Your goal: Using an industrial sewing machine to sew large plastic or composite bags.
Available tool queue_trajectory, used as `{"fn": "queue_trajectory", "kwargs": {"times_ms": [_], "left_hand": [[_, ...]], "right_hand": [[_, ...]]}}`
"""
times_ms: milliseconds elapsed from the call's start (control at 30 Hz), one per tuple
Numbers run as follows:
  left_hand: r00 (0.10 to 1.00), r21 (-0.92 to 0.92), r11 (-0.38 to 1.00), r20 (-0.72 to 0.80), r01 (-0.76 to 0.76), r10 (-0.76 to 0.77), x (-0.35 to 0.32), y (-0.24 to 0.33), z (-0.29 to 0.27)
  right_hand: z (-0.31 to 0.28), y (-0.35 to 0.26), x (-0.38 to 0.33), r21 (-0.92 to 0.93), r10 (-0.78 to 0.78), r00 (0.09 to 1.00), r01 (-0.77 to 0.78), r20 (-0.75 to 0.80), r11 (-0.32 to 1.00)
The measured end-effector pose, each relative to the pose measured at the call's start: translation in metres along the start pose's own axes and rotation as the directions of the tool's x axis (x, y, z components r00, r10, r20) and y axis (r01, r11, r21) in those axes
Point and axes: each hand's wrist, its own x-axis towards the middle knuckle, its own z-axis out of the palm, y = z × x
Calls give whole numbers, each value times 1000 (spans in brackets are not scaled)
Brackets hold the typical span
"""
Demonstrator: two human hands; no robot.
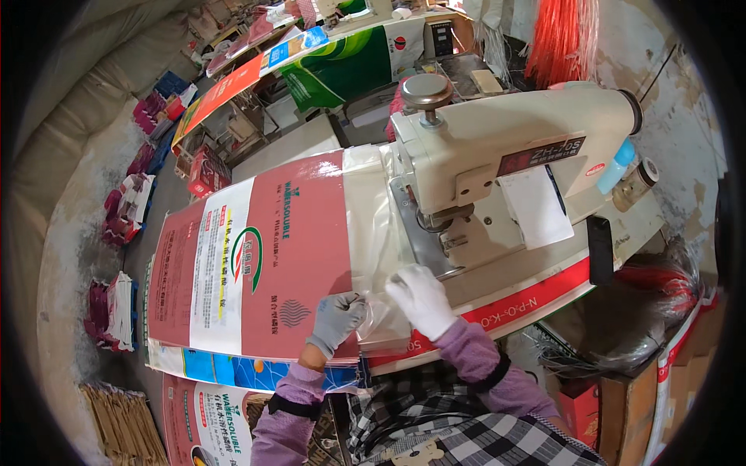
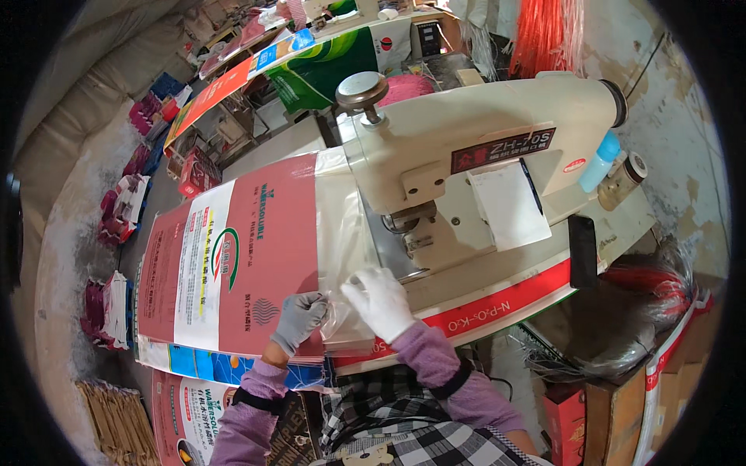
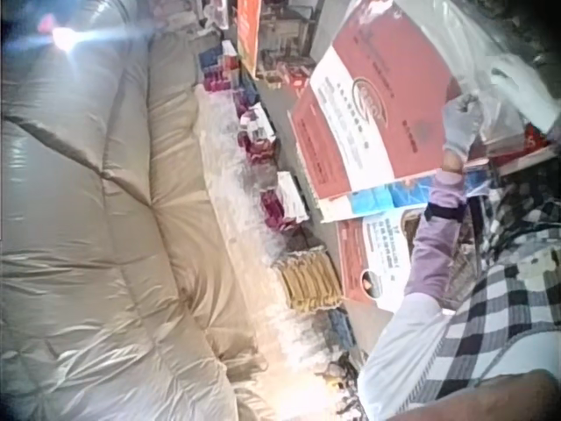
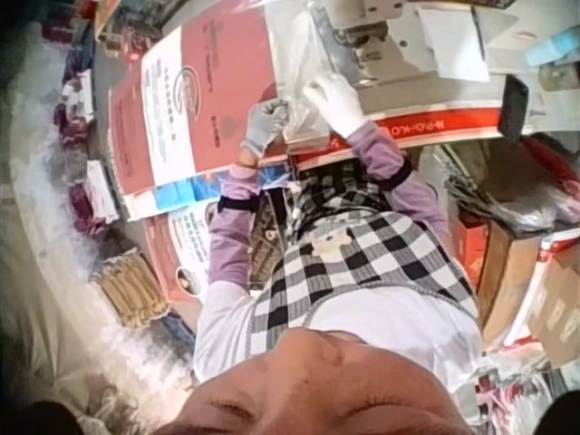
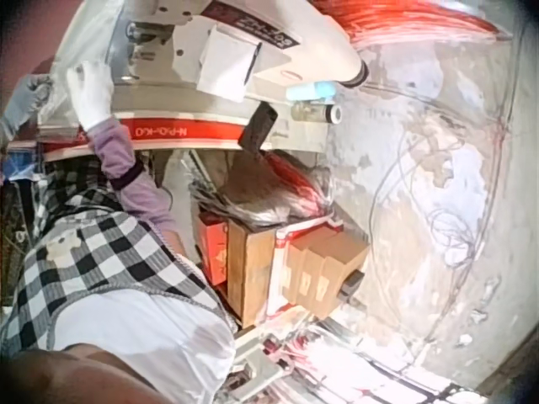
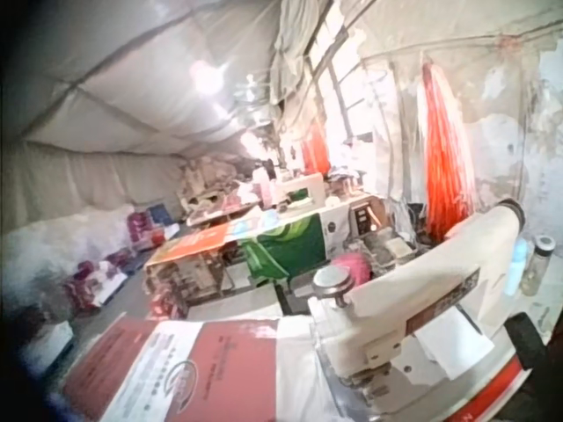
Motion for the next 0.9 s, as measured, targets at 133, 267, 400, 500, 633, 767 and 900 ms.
{"fn": "queue_trajectory", "kwargs": {"times_ms": [133, 267, 400, 500, 633, 767, 900], "left_hand": [[993, 120, 986, -12, -112, 115, -7, 13, -3], [884, 327, 874, -181, -360, 432, -15, -2, -18], [847, -98, 954, -492, -283, 201, -29, 2, -21], [815, 35, 938, -485, -344, 316, -43, 2, -25], [863, -169, 890, -375, -422, 338, -46, 6, -14], [830, -192, 909, -509, -369, 229, -36, -6, -9], [945, 610, 785, -181, -109, 271, -44, -21, -47]], "right_hand": [[25, -7, 12, -44, 147, 943, -140, 298, 989], [54, -6, -9, 342, 125, 991, -130, 35, 931], [24, 30, -42, -263, 173, 965, -118, 197, 958], [5, -5, -30, -243, -64, 983, 21, -170, 970], [16, -70, -5, -27, -317, 942, 316, -114, 948], [61, -65, -10, 417, 101, 942, -235, 320, 878], [82, -42, -22, 485, 46, 927, -237, 373, 842]]}}
